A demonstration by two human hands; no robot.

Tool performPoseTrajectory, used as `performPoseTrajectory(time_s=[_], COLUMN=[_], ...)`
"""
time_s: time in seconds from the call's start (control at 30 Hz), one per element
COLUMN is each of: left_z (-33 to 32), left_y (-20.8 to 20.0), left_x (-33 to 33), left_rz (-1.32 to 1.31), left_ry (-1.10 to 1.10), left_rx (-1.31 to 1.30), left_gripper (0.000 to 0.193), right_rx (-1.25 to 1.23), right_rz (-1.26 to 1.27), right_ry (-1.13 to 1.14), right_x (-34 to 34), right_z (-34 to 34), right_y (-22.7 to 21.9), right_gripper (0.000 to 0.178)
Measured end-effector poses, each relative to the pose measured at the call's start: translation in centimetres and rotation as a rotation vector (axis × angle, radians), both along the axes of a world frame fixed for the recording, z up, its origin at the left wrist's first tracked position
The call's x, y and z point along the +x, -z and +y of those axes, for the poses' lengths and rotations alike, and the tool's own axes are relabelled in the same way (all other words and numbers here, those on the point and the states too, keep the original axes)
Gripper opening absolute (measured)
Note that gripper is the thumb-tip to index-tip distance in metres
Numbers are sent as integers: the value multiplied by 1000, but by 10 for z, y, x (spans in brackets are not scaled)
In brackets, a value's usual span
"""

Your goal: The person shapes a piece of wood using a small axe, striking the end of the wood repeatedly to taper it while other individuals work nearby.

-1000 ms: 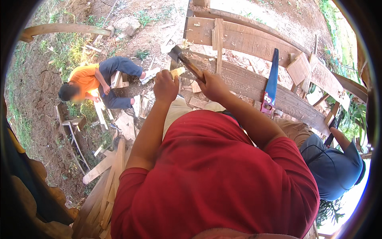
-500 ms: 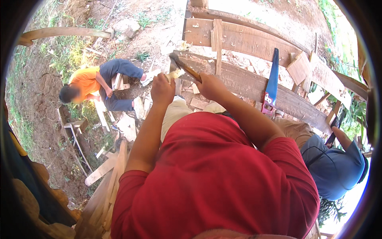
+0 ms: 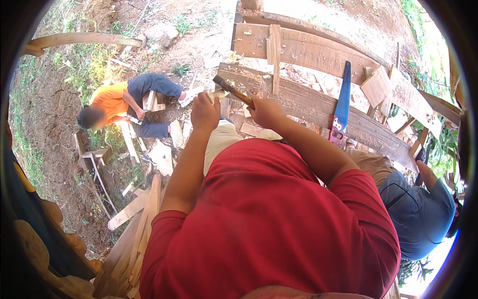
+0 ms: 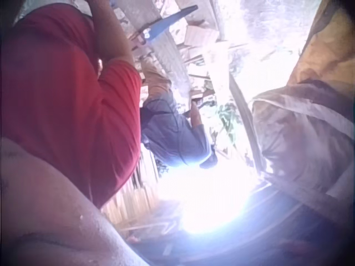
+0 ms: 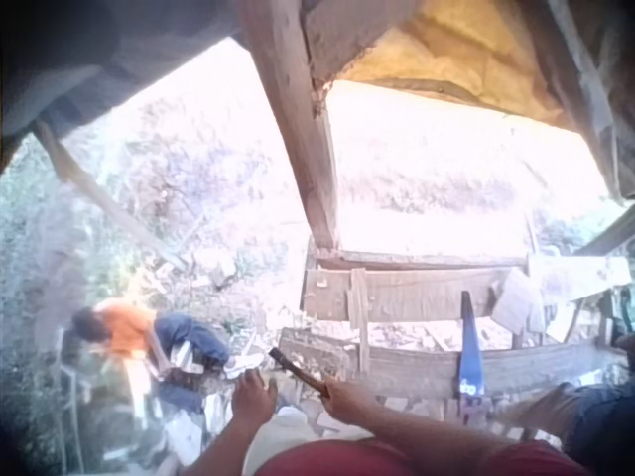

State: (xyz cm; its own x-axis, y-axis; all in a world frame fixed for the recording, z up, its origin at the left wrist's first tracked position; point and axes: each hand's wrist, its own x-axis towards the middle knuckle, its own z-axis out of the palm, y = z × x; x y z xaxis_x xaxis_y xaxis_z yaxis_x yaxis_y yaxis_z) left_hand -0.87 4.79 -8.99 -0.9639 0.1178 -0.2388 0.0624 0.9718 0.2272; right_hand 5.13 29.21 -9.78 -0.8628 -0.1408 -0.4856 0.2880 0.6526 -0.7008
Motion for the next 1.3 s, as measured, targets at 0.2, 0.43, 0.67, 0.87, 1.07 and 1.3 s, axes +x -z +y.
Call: performPoseTrajectory(time_s=[0.2,0.43,0.67,0.87,1.07,1.3], left_z=[5,4,16,17,4,-1], left_y=[-6,-3,-15,-39,-16,-14], left_x=[-5,4,-1,-8,-8,-4], left_rz=[-7,73,-11,-160,-5,-53], left_ry=[-31,-15,-109,-31,113,35], left_rx=[-13,7,-37,-87,-71,36], left_gripper=[47,47,48,54,53,46], right_rx=[-5,31,17,15,-40,52], right_rz=[64,1,-18,-16,33,-52], right_ry=[-5,47,25,148,137,-45], right_x=[-8,-6,7,4,-6,-2], right_z=[-5,11,6,25,22,15], right_y=[-13,-6,10,10,-48,-9], right_gripper=[33,35,34,33,34,34])
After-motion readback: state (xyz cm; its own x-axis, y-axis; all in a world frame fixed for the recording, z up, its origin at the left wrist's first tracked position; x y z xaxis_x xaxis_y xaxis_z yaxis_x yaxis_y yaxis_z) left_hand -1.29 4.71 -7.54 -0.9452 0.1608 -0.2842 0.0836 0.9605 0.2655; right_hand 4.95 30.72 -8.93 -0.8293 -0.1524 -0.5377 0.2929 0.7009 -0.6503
